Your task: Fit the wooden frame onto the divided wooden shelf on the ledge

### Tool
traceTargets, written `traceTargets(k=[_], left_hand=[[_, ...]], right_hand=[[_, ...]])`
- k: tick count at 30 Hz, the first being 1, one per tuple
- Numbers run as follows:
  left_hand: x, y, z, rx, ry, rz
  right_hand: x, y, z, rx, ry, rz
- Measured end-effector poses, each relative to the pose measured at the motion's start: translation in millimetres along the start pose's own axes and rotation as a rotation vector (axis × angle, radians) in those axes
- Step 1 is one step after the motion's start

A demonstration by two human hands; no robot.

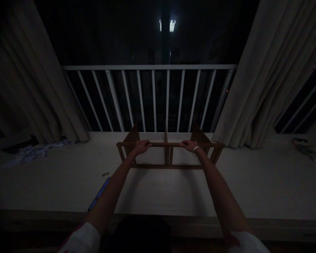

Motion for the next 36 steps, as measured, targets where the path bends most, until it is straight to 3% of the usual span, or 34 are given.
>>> traceTargets(k=[14, 21, 36], left_hand=[[-0.3, -2.6, -0.8, 0.025, 0.035, 0.021], [-1.5, -2.8, 0.4, 0.0, 0.03, 0.014], [-1.1, 0.7, 3.0, -0.023, -0.014, -0.001]], right_hand=[[8.2, -17.3, -11.4, 0.071, 0.037, -0.019], [4.3, -10.3, -6.9, 0.017, 0.024, -0.047], [1.8, -6.0, -2.9, 0.042, 0.018, -0.06]])
Point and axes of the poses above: each hand's wrist, its own z-axis towards the middle knuckle, its own x-axis out of the back of the hand, y = z × x, the point moved 10 cm from there along z, towards the middle knuckle, and after that the axes turned 12 degrees about -y, right-handed, at the moved point
